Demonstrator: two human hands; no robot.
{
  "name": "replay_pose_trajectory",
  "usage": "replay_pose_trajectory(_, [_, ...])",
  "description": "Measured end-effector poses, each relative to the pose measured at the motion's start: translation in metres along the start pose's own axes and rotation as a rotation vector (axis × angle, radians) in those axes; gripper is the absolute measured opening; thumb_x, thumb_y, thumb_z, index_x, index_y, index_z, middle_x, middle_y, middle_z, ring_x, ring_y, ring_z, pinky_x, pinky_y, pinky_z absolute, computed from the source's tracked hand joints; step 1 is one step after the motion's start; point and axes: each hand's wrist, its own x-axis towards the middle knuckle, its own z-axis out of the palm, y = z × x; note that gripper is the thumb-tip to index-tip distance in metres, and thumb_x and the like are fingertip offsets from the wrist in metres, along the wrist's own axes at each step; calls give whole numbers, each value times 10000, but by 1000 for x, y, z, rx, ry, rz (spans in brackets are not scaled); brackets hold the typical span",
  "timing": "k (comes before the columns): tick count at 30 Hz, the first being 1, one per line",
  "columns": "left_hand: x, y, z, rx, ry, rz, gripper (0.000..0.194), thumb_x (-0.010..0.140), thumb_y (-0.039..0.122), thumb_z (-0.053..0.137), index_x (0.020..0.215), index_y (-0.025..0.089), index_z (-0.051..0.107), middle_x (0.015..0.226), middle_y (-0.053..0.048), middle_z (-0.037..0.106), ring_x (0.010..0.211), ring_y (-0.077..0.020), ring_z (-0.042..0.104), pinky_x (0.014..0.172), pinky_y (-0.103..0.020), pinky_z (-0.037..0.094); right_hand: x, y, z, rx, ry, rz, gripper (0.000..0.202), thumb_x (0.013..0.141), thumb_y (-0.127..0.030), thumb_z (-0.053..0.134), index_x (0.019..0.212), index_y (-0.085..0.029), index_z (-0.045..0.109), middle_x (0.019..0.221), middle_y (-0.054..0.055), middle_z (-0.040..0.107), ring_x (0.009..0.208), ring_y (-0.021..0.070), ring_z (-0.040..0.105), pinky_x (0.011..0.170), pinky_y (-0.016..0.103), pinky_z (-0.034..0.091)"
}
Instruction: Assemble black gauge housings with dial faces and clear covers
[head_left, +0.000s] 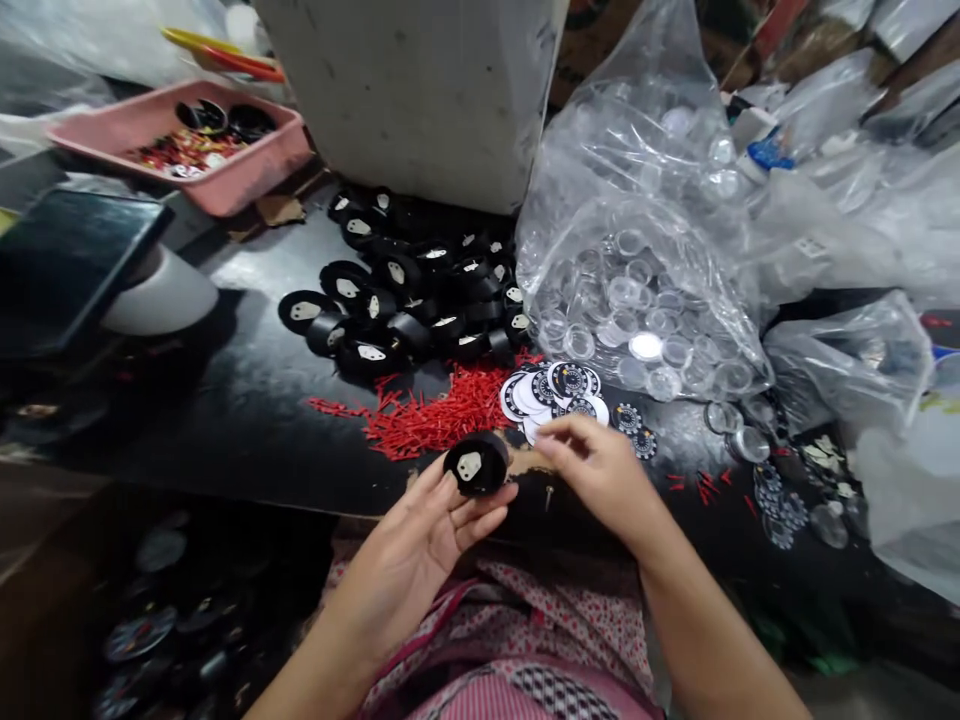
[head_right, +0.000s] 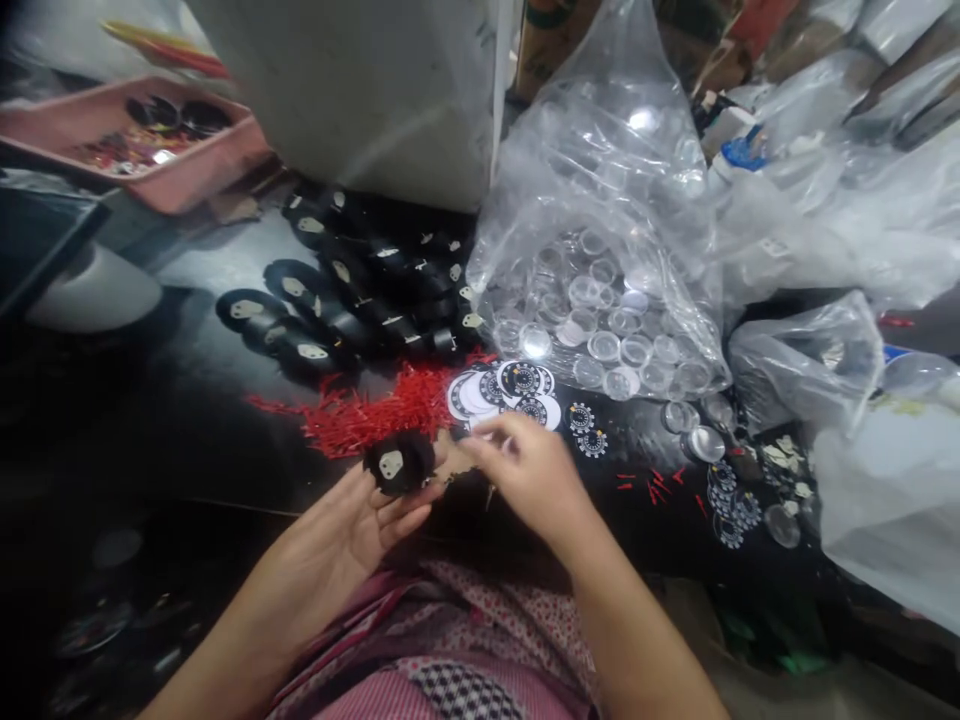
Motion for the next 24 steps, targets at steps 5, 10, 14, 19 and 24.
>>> replay_pose_trajectory(5, [-1,-7,8,-89,30,10,260,837,307,710,1090,245,721,1101,-72,756,927,-211,734,803,-285,610,9,33,-20,-455,231,1,345,830,-281,644,1150,-157,609,1142,141,585,1090,307,570,923,509,430])
replay_pose_trajectory(10, [-1,-11,8,-103,-16,56,281,898,377,628,1111,218,717,1150,-61,738,973,-189,695,806,-270,604,7,35,-17,-137,273,40,144,838,-281,609,949,-194,580,927,51,625,757,174,591,718,347,477])
replay_pose_trajectory(14, [-1,-9,9,-91,-36,31,307,915,410,594,1077,181,720,1106,-95,751,951,-198,698,768,-265,601,5,33,-21,274,208,157,218,816,-386,659,852,-217,527,713,-33,590,590,142,598,604,298,474])
replay_pose_trajectory(19, [-1,-9,13,-110,-35,4,281,911,372,606,1037,149,723,1061,-131,760,948,-210,707,786,-276,598,3,33,-29,79,281,105,215,846,-395,632,754,-203,604,684,-16,580,594,133,538,612,298,423])
replay_pose_trajectory(24, [2,-9,21,-204,-108,-55,313,902,426,608,1023,166,734,1057,-136,765,824,-186,726,767,-283,601,-6,16,-17,203,189,9,149,846,-351,652,896,-219,699,846,19,642,760,164,581,687,303,455])
